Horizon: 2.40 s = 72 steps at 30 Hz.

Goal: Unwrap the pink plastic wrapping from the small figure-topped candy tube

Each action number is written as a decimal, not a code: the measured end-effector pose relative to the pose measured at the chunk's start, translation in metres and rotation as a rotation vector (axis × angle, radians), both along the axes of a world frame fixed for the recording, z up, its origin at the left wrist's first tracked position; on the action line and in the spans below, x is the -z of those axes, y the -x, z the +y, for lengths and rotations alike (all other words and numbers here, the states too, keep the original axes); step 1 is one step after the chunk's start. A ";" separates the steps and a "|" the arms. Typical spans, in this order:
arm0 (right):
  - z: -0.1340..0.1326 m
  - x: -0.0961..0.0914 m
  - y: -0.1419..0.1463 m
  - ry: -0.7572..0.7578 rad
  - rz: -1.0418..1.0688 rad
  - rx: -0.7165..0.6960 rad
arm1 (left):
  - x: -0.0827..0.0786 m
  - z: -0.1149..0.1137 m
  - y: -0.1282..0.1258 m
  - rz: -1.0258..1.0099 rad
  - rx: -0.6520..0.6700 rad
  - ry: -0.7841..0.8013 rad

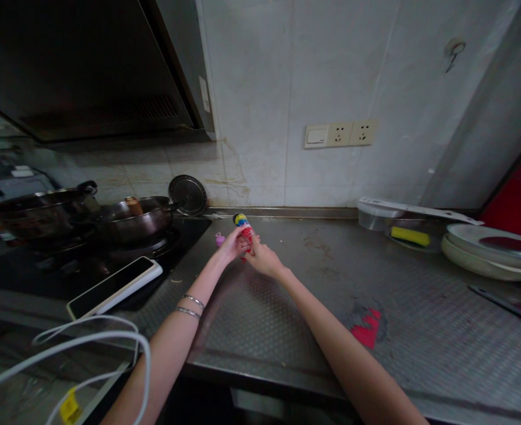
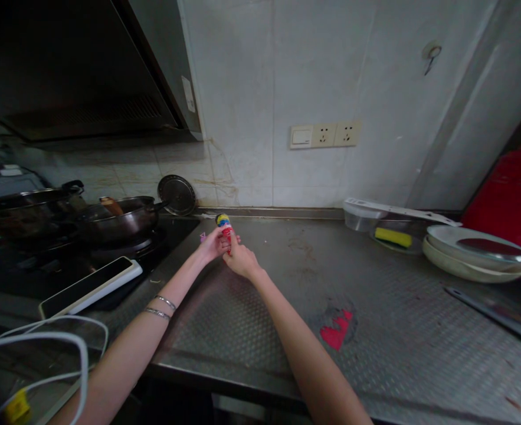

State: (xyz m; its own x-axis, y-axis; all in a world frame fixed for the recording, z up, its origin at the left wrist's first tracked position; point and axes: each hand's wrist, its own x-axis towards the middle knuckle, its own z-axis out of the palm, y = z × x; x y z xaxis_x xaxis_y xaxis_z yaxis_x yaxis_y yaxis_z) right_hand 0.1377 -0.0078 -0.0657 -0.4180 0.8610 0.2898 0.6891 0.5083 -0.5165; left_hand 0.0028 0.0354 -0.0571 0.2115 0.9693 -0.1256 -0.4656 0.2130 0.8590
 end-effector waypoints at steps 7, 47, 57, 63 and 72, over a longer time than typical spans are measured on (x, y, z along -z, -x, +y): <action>0.015 0.012 0.004 0.024 0.396 -0.193 | -0.006 -0.005 0.001 0.057 -0.004 -0.050; 0.011 0.027 0.010 0.098 0.466 -0.198 | -0.008 -0.013 0.009 -0.010 0.156 -0.213; 0.009 0.022 0.007 0.142 0.462 -0.330 | -0.008 -0.009 0.018 0.018 0.094 -0.202; 0.009 0.024 0.005 0.052 0.356 -0.281 | -0.007 -0.005 0.020 -0.026 -0.054 -0.173; 0.009 0.026 0.004 -0.020 0.271 -0.171 | -0.005 -0.001 0.022 0.012 -0.190 -0.195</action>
State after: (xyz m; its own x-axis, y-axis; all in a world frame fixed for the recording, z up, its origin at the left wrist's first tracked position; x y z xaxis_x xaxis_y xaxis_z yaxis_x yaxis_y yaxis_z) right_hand 0.1334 0.0008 -0.0917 -0.4617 0.7776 0.4267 0.4316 0.6172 -0.6578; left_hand -0.0191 0.0349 -0.0520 0.0233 0.9975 0.0660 -0.4707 -0.0473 0.8810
